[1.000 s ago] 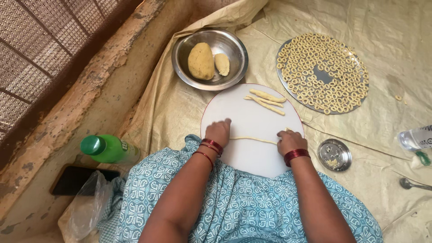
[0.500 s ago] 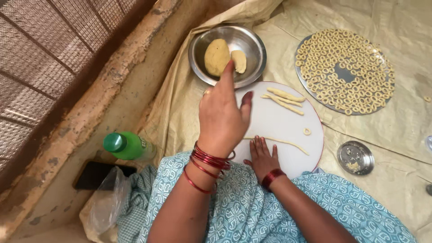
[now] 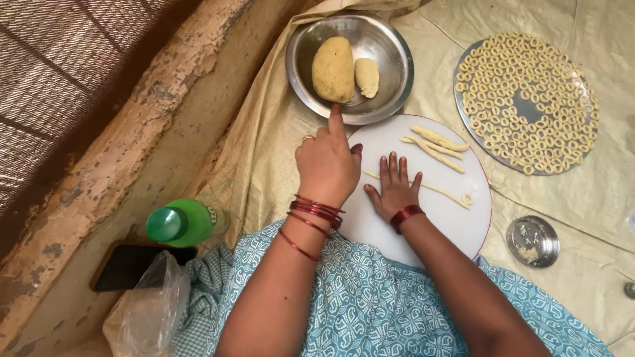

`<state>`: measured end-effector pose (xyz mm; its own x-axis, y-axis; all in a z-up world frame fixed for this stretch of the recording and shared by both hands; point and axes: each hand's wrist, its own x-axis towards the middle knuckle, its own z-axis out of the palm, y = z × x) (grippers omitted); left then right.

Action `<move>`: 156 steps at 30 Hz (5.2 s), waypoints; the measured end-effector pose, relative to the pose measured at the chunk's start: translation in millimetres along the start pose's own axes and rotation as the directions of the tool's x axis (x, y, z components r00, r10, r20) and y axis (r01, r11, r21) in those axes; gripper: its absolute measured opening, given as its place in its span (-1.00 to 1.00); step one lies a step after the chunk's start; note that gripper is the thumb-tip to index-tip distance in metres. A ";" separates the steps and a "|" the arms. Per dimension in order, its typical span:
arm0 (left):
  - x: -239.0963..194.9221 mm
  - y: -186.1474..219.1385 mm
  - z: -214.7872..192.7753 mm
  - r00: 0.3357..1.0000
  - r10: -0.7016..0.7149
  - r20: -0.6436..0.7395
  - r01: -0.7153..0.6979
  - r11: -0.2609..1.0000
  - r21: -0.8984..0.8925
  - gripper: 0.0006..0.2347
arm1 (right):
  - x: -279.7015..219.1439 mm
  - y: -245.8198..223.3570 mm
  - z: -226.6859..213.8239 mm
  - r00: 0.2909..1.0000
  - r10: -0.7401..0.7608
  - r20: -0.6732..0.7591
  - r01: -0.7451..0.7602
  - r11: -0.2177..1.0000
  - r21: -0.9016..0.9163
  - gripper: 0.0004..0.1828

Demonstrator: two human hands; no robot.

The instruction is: The person rolls small pieces of dough into thin ropes on a white board, then joins the ends to form small rings. The finished rings are placed onto a nearby metal tray.

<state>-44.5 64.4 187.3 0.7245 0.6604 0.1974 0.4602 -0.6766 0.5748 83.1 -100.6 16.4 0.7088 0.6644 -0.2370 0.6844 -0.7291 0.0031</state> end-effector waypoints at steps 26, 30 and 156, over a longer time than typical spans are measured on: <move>-27.1 -27.4 174.9 0.917 0.223 0.331 -0.222 0.974 -0.041 -0.43 | -72.0 55.0 11.0 0.986 0.083 -0.145 -0.051 0.975 0.214 -0.58; -2.2 -32.1 170.4 0.877 0.113 0.468 0.020 0.962 -0.271 -0.67 | -64.5 59.0 12.1 0.966 0.077 -0.248 0.003 0.951 0.308 -0.58; 5.7 -12.1 153.5 0.540 -0.205 0.816 0.529 0.837 -0.139 -0.80 | -20.9 50.6 -43.9 0.989 -0.123 -0.077 0.143 0.727 0.671 -0.80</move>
<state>32.8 26.4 59.6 0.7157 0.2297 -0.6595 0.6968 -0.1721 0.6963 110.4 -144.2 64.1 0.6302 0.7598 -0.1600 0.4842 -0.5457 -0.6839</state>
